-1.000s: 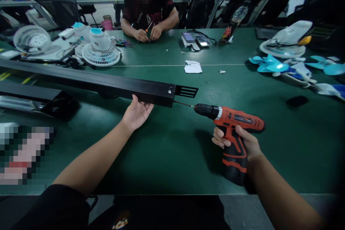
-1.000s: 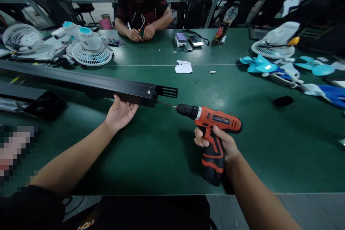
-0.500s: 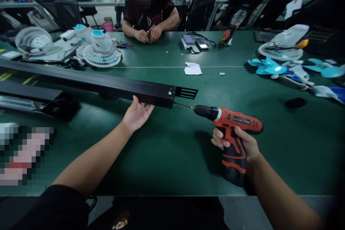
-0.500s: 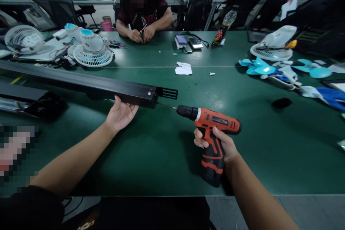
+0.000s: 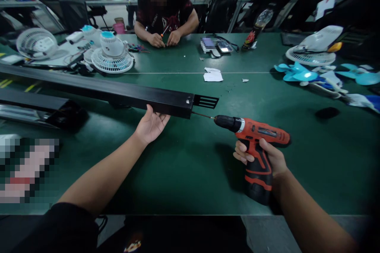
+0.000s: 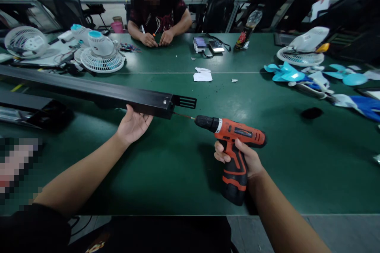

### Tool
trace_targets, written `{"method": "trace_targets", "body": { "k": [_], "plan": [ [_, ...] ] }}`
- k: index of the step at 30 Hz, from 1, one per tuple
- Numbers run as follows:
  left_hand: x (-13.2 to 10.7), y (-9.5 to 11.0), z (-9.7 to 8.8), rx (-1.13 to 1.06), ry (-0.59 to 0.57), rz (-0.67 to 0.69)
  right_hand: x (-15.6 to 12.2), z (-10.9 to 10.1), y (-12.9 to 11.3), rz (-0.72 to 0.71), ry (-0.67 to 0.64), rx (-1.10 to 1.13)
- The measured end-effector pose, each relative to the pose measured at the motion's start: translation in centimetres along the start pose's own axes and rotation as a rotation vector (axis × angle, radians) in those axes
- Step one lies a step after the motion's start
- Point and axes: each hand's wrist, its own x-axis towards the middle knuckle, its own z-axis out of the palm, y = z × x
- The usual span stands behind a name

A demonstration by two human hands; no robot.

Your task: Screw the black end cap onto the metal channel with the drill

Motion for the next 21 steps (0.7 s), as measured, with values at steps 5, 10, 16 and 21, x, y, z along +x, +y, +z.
{"method": "trace_targets", "body": {
  "k": [5,10,16,21],
  "plan": [
    [0.00,-0.04,-0.02,0.024,0.005,0.006,0.05,0.02,0.04,-0.002,0.009,0.013],
    [-0.11,-0.03,0.34,0.031,0.046,0.011,0.09,0.01,-0.01,-0.008,0.028,0.041],
    [-0.12,-0.04,0.56,0.023,0.062,0.013,0.09,0.25,-0.21,0.004,0.022,0.009],
    [-0.09,-0.05,0.40,0.034,0.045,0.015,0.00,0.20,-0.13,-0.013,0.015,0.000]
  ]
}}
